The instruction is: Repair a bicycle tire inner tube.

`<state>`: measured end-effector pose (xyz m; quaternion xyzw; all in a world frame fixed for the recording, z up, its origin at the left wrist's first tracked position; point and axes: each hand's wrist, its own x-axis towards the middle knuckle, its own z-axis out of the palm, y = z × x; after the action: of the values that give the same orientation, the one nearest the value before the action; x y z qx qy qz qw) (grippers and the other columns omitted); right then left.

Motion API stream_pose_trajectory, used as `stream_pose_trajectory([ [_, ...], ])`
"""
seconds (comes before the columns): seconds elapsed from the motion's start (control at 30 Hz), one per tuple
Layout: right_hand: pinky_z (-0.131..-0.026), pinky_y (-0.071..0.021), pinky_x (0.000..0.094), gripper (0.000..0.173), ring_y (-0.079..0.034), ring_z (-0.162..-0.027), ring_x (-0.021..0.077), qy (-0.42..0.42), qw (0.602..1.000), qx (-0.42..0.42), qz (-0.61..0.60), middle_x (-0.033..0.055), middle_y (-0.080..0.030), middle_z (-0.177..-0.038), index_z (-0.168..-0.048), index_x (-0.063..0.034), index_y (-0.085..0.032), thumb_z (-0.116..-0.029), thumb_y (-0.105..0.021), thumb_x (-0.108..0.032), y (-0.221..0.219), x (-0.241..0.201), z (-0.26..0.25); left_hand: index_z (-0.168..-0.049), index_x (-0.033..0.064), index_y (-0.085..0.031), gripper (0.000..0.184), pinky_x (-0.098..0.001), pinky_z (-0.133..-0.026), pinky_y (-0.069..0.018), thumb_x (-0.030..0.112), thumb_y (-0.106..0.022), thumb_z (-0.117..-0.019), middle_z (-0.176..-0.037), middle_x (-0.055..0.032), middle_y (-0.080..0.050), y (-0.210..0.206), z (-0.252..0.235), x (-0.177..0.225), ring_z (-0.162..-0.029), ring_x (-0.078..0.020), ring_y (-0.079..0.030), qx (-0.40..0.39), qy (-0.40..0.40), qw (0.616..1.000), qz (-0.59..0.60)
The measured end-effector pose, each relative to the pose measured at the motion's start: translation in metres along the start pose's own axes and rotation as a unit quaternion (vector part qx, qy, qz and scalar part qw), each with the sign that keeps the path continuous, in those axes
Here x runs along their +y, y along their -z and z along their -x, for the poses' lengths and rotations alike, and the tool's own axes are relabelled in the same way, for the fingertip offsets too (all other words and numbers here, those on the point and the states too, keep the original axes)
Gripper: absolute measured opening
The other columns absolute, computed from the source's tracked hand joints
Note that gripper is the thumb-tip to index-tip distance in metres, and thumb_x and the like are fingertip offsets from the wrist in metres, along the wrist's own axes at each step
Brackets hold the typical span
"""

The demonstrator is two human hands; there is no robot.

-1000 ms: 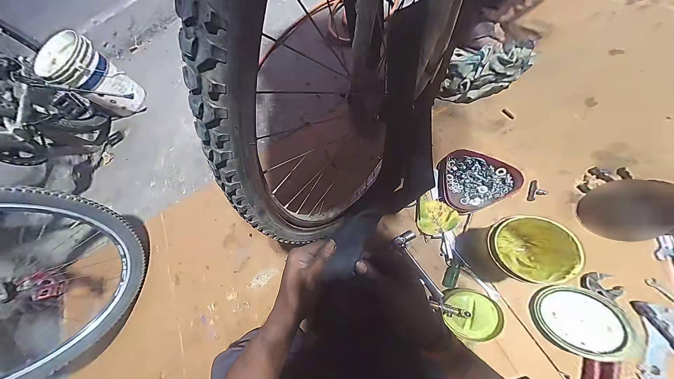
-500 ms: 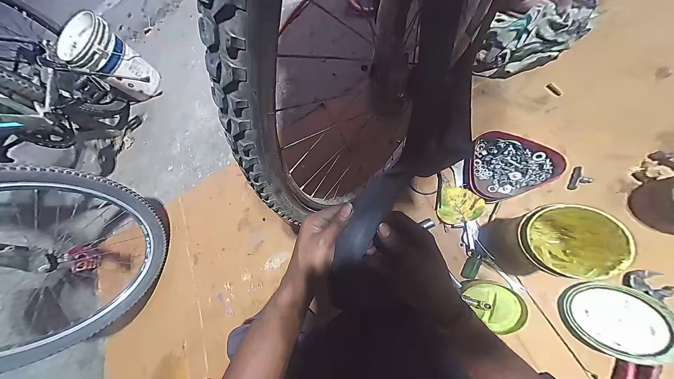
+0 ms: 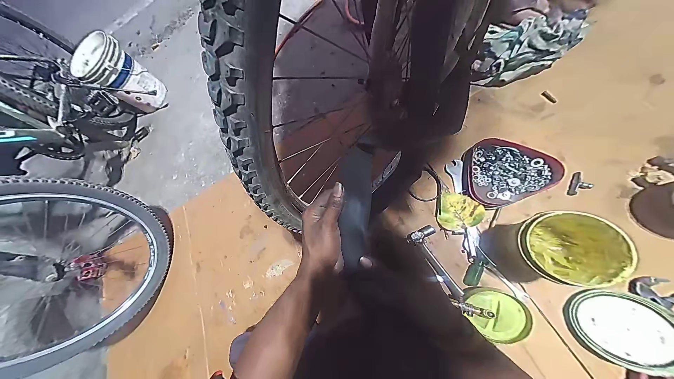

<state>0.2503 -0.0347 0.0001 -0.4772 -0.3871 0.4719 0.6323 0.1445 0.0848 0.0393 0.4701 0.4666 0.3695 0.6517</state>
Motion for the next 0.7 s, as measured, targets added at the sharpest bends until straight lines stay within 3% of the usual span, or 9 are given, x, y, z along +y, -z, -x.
stream_pose_trajectory([
  [0.1,-0.091,-0.0597,0.0357,0.038,-0.069,-0.101,0.0171,0.006,1.0,0.025,0.004,0.0087,-0.071,-0.112,-0.125,0.0013,-0.063,-0.0964,-0.07,-0.022,0.006,-0.004,-0.004,-0.104,0.0085,-0.073,0.033,-0.0389,-0.067,-0.0592,0.034,-0.051,-0.1075,-0.088,-0.0101,-0.069,-0.002,0.005,0.0,-0.076,-0.0196,-0.067,0.005,-0.021,0.998,-0.053],
  [0.23,-0.087,-0.0608,0.0328,0.035,-0.069,-0.098,0.0158,-0.026,1.0,0.013,-0.006,0.0066,-0.072,-0.108,-0.126,-0.0017,-0.064,-0.0977,-0.068,-0.022,0.006,-0.007,-0.009,-0.101,0.0069,-0.074,0.032,-0.039,-0.066,-0.0581,0.029,-0.052,-0.1078,-0.087,-0.0107,-0.069,0.002,0.009,0.0,-0.075,-0.0204,-0.066,0.005,-0.063,0.994,-0.084],
  [0.47,-0.07,-0.0585,0.0271,0.026,-0.067,-0.08,0.0114,-0.026,1.0,-0.002,-0.018,0.0042,-0.071,-0.094,-0.12,-0.0008,-0.064,-0.0974,-0.064,-0.013,0.001,0.003,-0.014,-0.099,0.0072,-0.074,0.025,-0.0343,-0.066,-0.0575,0.022,-0.055,-0.1057,-0.083,-0.0064,-0.068,0.001,0.014,0.001,-0.073,-0.0153,-0.065,0.039,-0.12,0.988,-0.092],
  [0.63,-0.064,-0.0563,0.0251,0.022,-0.064,-0.073,0.0091,-0.058,0.998,0.004,-0.014,0.0023,-0.07,-0.089,-0.115,-0.0019,-0.067,-0.0968,-0.066,-0.014,0.003,-0.002,-0.014,-0.1,0.0064,-0.073,0.028,-0.0362,-0.066,-0.0578,0.024,-0.052,-0.1074,-0.085,-0.0087,-0.068,0.001,0.009,-0.003,-0.074,-0.0169,-0.066,0.03,-0.076,0.995,-0.057],
  [0.7,-0.07,-0.0589,0.0261,0.021,-0.067,-0.078,0.01,-0.064,0.998,-0.002,-0.025,0.003,-0.071,-0.091,-0.113,-0.0017,-0.068,-0.0954,-0.068,-0.013,0.006,-0.005,-0.014,-0.1,0.0062,-0.072,0.03,-0.0371,-0.067,-0.0577,0.025,-0.051,-0.1079,-0.085,-0.009,-0.068,0.004,0.007,-0.006,-0.074,-0.0175,-0.065,0.014,-0.059,0.997,-0.056],
])
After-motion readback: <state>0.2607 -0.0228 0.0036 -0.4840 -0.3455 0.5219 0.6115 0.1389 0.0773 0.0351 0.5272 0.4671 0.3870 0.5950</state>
